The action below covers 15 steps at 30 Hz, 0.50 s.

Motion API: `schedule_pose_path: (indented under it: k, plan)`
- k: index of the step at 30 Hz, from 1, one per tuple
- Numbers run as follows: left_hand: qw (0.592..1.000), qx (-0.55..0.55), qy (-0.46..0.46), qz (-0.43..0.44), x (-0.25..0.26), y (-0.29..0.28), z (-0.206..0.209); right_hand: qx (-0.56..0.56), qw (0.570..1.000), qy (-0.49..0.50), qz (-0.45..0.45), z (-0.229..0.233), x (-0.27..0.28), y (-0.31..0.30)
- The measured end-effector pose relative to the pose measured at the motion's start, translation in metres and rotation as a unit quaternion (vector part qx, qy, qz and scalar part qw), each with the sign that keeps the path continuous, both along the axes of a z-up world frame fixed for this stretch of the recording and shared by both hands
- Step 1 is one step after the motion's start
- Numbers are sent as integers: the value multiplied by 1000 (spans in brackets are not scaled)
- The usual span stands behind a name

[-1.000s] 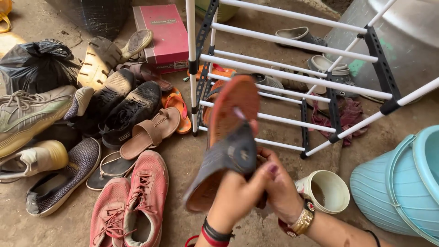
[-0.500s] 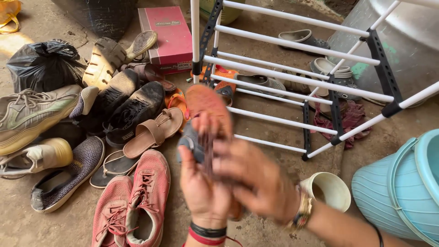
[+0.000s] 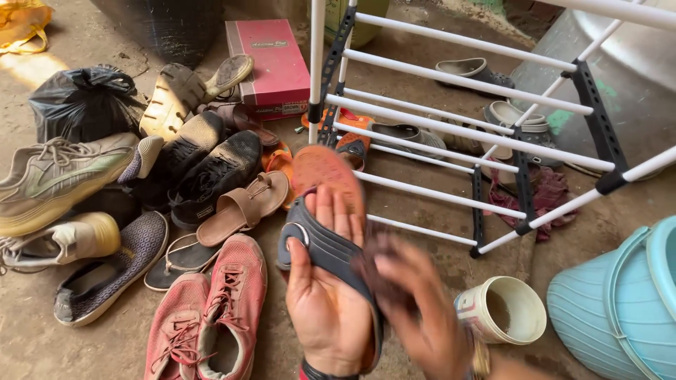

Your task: Assembling a multi-tier plastic shoe rack and cleaning footwear with a cloth to place on it.

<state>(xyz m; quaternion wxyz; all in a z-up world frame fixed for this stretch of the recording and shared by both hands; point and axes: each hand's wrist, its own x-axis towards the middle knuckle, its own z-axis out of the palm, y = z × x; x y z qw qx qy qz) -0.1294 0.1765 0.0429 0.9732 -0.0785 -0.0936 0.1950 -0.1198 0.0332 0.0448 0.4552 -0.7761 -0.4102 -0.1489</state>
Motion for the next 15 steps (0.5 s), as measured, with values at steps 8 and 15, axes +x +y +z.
schedule_pose_path:
  k: [8, 15]
  plan:
    - [976, 197, 55, -71, 2, -5, -25, 30, 997, 41, 54, 10, 21, -40]
    - [949, 245, 156, -118, 0, -30, -49, -91, 976, -173, 97, 19, 65, -5]
